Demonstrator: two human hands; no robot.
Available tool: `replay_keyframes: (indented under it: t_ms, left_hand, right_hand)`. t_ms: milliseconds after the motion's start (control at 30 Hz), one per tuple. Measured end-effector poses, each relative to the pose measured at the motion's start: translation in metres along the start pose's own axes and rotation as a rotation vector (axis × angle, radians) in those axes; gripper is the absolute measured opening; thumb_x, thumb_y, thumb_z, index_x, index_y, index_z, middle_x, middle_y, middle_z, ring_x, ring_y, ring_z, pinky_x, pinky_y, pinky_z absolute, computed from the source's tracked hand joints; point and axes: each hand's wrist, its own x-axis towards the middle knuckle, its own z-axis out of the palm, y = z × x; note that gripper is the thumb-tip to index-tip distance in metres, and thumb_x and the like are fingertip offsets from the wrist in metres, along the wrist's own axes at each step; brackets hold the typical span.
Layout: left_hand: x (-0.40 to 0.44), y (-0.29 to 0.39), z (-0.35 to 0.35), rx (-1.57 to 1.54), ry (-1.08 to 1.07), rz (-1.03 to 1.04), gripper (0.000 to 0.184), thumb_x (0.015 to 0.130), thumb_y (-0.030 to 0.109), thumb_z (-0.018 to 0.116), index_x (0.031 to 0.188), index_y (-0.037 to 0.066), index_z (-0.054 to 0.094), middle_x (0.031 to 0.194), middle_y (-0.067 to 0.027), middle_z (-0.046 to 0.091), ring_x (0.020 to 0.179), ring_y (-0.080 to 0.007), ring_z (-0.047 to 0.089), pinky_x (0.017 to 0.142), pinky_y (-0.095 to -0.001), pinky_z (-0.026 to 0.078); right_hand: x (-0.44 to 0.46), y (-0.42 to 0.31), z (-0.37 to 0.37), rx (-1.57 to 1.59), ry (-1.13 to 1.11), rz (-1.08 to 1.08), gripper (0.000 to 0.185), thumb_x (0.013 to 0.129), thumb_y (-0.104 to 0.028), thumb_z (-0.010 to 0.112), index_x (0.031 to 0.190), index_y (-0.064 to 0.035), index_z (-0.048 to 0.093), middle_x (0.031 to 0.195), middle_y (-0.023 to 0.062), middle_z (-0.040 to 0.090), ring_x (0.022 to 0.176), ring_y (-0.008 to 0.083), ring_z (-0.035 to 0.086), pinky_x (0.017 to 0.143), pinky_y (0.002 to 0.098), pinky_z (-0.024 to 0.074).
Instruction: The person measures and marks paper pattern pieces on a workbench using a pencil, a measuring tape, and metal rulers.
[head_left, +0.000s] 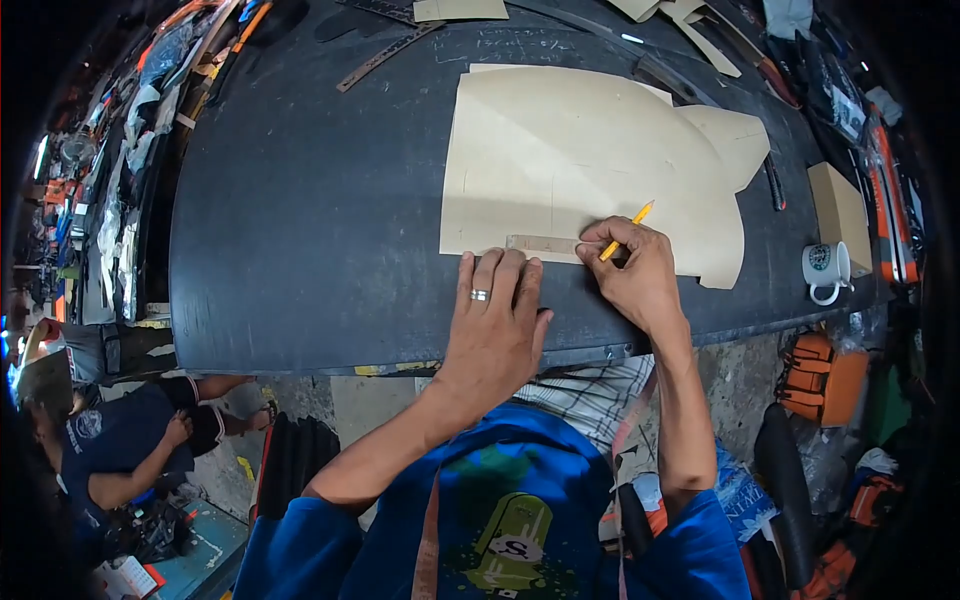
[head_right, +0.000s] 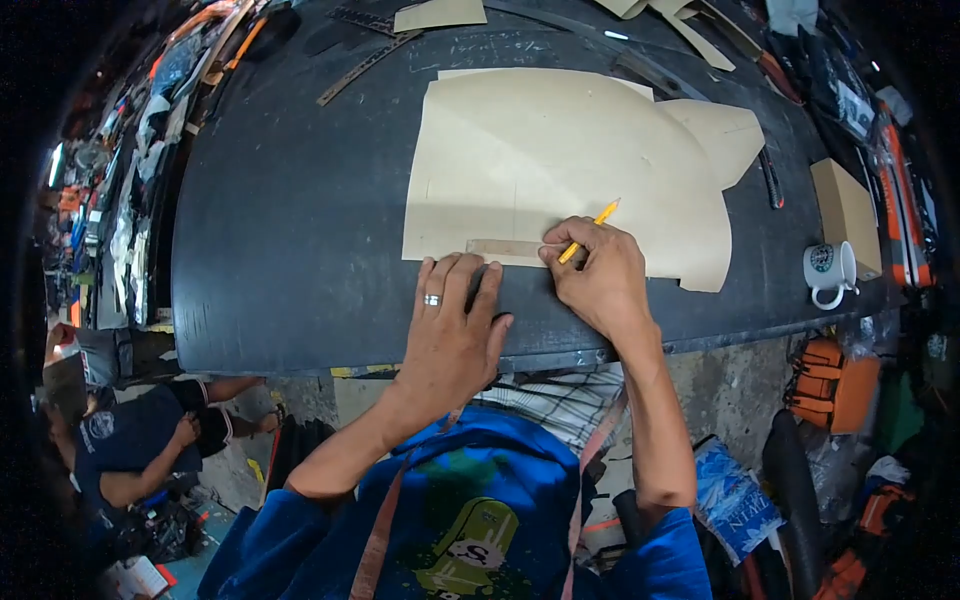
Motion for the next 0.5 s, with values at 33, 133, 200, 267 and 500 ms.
replay_keyframes:
  t_ms: [33,133,200,267,500]
  left_hand:
    - [0.000,0.003,0.000,-0.011,0.000,-0.008,0.062,0.102,0.017,0.078,0.156,-0.006,0.058,0.155,-0.0251,0.053,0.151,-0.0478,0.049,0.135,-0.0682,0.031]
    - [-0.002,0.011,0.005,-0.024,-0.027,0.000,0.065,0.103,0.023,0.078,0.157,-0.007,0.057,0.160,-0.0269,0.050,0.155,-0.0501,0.045,0.136,-0.0698,0.028]
    - [-0.002,0.013,0.010,-0.026,-0.075,0.040,0.069,0.104,0.029,0.077,0.159,-0.008,0.055,0.165,-0.0295,0.047,0.158,-0.0526,0.040,0.135,-0.0720,0.025]
    - [-0.003,0.012,0.011,-0.026,-0.101,0.061,0.071,0.105,0.032,0.076,0.159,-0.008,0.055,0.167,-0.0308,0.045,0.160,-0.0539,0.038,0.135,-0.0731,0.024]
    - [-0.008,0.012,0.012,-0.039,-0.120,0.058,0.073,0.108,0.039,0.073,0.163,-0.004,0.054,0.171,-0.0337,0.041,0.167,-0.0576,0.028,0.133,-0.0799,0.017]
  right_hand:
    - [0.000,0.002,0.001,0.008,0.007,-0.014,0.007,0.094,0.003,0.082,0.101,0.0032,0.081,0.083,0.0046,0.076,0.071,0.0142,0.060,0.070,0.0286,0.0504]
    - [-0.001,0.005,0.002,0.015,0.012,-0.019,0.008,0.093,0.000,0.083,0.101,0.0014,0.082,0.085,0.0046,0.077,0.072,0.0174,0.063,0.071,0.0310,0.0517]
    - [-0.001,0.006,0.002,0.016,0.015,-0.007,0.010,0.091,-0.005,0.084,0.101,-0.0025,0.083,0.087,0.0049,0.080,0.074,0.0237,0.067,0.075,0.0356,0.0543]
    - [0.000,0.006,0.003,0.017,0.017,0.000,0.011,0.090,-0.008,0.085,0.101,-0.0044,0.083,0.088,0.0050,0.081,0.075,0.0269,0.070,0.076,0.0380,0.0556]
    - [-0.002,0.009,0.004,0.011,0.028,-0.031,0.012,0.090,-0.007,0.085,0.101,-0.0044,0.084,0.088,0.0046,0.081,0.075,0.0269,0.070,0.076,0.0376,0.0556]
